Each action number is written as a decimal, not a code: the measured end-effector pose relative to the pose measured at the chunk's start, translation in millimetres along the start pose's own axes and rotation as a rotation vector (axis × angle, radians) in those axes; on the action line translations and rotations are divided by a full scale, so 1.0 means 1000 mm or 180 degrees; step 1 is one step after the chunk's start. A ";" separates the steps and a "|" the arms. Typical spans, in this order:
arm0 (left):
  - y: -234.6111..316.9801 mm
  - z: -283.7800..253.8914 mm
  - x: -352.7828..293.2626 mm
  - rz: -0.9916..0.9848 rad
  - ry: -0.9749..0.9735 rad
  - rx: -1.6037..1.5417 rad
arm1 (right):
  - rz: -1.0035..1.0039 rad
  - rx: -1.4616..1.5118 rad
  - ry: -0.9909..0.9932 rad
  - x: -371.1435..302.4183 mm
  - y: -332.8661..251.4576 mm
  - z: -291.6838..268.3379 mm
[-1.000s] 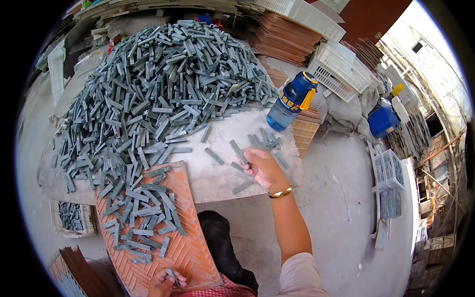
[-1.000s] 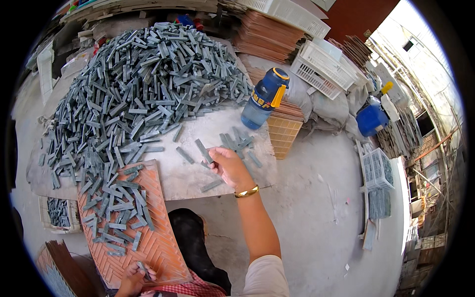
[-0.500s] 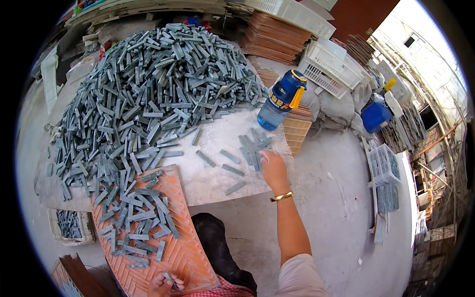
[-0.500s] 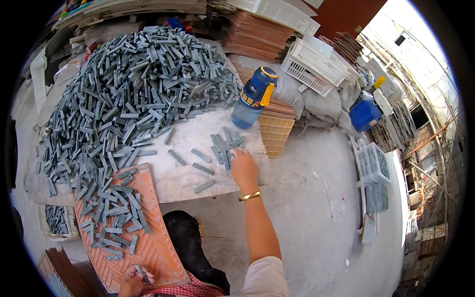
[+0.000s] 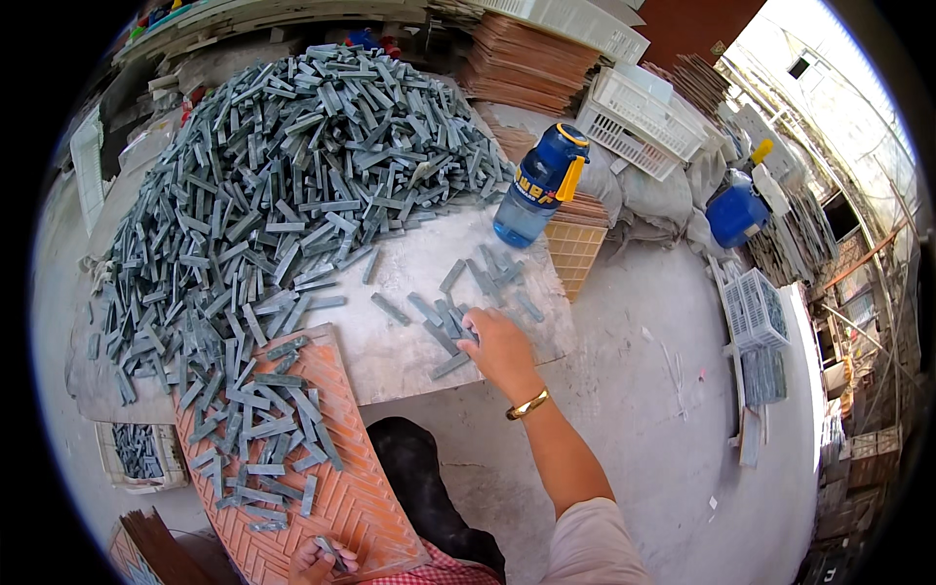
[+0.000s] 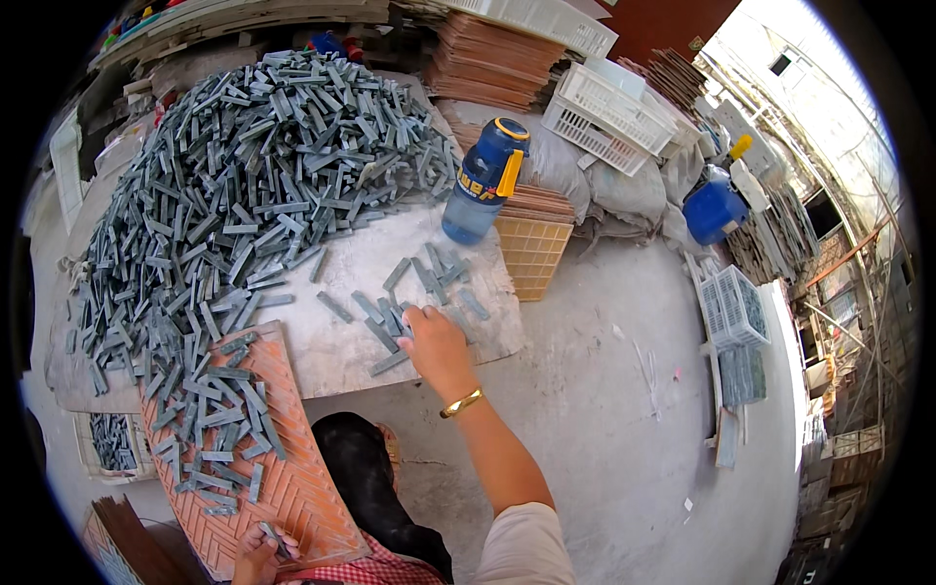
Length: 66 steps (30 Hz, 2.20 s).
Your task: The person arranges small grey rectangular tiles onto a reddish-brown board in a herringbone pattern. They pick tiles from a pile on the table and place them one by one, occasionally adjusting the placement to maintain the pattern.
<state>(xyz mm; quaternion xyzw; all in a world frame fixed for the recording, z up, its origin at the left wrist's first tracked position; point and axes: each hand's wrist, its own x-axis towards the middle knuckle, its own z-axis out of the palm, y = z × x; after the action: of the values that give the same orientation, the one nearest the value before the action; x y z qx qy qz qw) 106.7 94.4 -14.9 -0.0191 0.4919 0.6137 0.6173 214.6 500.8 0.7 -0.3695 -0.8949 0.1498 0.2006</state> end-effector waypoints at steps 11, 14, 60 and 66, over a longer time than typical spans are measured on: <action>0.000 0.003 -0.001 0.0099 0.0008 0.0074 | 0.1170 0.2343 -0.0593 0.004 0.031 -0.011; -0.003 -0.003 0.000 0.0060 -0.0025 0.0072 | 0.1170 0.2703 -0.0687 0.000 0.035 -0.014; -0.003 -0.003 0.004 0.0243 -0.0097 0.0078 | 0.0412 0.0203 -0.0161 0.017 -0.010 0.020; -0.005 -0.007 0.004 0.0238 -0.0103 -0.0041 | 0.0704 0.0497 -0.0434 0.029 0.000 0.017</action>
<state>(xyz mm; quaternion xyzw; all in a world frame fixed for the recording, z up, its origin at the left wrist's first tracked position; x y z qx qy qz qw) 105.4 91.4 -23.9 0.0054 0.4783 0.6397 0.6016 187.6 519.4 -7.0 -0.4380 -0.8459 0.2648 0.1497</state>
